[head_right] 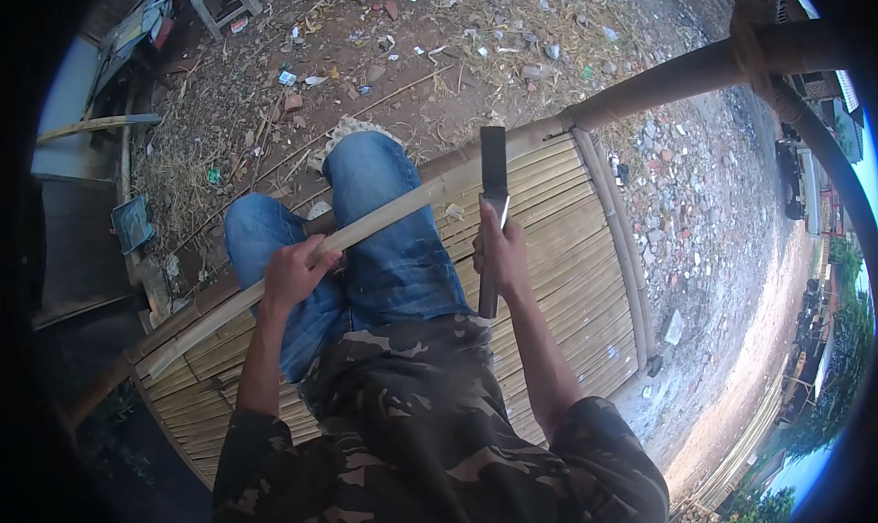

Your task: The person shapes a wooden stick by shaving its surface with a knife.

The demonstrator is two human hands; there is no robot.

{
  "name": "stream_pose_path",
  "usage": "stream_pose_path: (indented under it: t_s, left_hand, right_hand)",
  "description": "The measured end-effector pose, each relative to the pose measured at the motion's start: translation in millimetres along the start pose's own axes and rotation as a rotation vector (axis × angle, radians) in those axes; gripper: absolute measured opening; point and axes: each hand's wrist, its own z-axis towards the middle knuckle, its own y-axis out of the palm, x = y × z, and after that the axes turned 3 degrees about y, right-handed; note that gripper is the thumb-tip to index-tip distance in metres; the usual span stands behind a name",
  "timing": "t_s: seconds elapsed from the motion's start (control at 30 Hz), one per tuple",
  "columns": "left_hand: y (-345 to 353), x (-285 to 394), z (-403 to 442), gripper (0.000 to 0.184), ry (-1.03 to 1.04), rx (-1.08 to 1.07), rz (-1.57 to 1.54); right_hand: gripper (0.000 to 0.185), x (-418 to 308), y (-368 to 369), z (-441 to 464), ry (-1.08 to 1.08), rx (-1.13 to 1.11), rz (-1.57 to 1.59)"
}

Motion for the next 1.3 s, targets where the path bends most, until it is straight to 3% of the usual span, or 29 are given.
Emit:
stream_pose_path:
  t_s: [0.07,0.13,0.17,0.2,0.27,0.33,0.4,0.43,0.53,0.6,0.67,0.73,0.77,0.8,0.87,0.93,1.0,1.07,1.17,1.2,1.27,1.3]
  left_hand:
    - [-2,2,3,0.05,-0.014,-0.028,0.033]
    - [-1,1,1,0.049,-0.004,-0.039,0.026]
    - [0,-1,4,0.049,0.003,-0.04,0.023]
    - [-2,-2,4,0.049,0.015,-0.039,0.028]
    - [0,-6,1,0.047,0.028,-0.016,-0.01]
    - [0,-1,2,0.047,0.008,-0.013,0.008]
    - [1,0,0,0.046,0.016,-0.008,0.024]
    - [2,-4,-1,0.046,0.029,-0.017,0.038]
    - [0,-7,7,0.047,0.061,0.0,0.043]
    - [1,-4,-1,0.048,0.04,0.0,0.016]
    - [-3,4,3,0.049,-0.002,-0.047,0.032]
    - [-1,0,0,0.049,0.021,-0.032,0.042]
    - [-2,-3,2,0.049,0.037,-0.035,0.057]
    - [-3,-6,8,0.049,0.045,-0.028,0.065]
    - [2,-4,2,0.047,0.034,-0.006,0.021]
    - [2,-1,-2,0.046,0.027,-0.014,0.034]
    - [2,0,3,0.046,0.02,-0.028,0.05]
    - [0,-3,3,0.046,0.044,-0.006,0.038]
    - [1,2,3,0.046,0.005,-0.007,0.02]
    - [-1,4,2,0.045,-0.008,-0.024,0.024]
    - [1,-1,-2,0.046,0.01,-0.029,0.043]
    - [0,-2,1,0.046,0.029,-0.033,0.065]
  right_hand:
    - [0.042,-15,1,0,-0.196,0.187,0.133]
    - [0.043,10,10,2,-0.091,0.084,-0.242]
    - [0.044,23,15,-1,0.027,-0.092,-0.383]
    - [0.043,22,11,-4,0.027,-0.097,-0.411]
    - [0.042,-6,-4,-7,0.005,-0.06,-0.207]
    - [0.043,-22,-10,-5,-0.162,0.122,0.14]
    - [0.043,4,2,2,-0.229,0.165,0.019]
    - [0.044,16,9,0,0.003,-0.055,-0.425]
    - [0.043,6,0,-3,0.075,-0.134,-0.263]
    - [0.043,-13,-5,-4,-0.085,0.044,0.163]
    - [0.043,2,1,3,-0.253,0.186,0.177]
    - [0.043,28,20,-11,0.07,-0.174,-0.289]
    - [0.044,26,16,-13,0.091,-0.148,-0.292]
    - [0.044,16,12,-9,0.08,-0.15,-0.286]
    - [0.045,-3,-1,-4,-0.032,-0.014,0.045]
    - [0.045,-9,4,-3,-0.231,0.187,0.139]
    - [0.047,18,11,-4,-0.005,-0.083,-0.444]
    - [0.046,30,11,-4,-0.032,-0.133,-0.417]
    - [0.046,-1,0,-4,-0.148,0.117,0.11]
    - [0.046,0,0,1,-0.222,0.19,0.133]
    - [0.045,20,13,-9,0.066,-0.102,-0.367]
    - [0.045,27,18,-18,0.039,-0.12,-0.385]
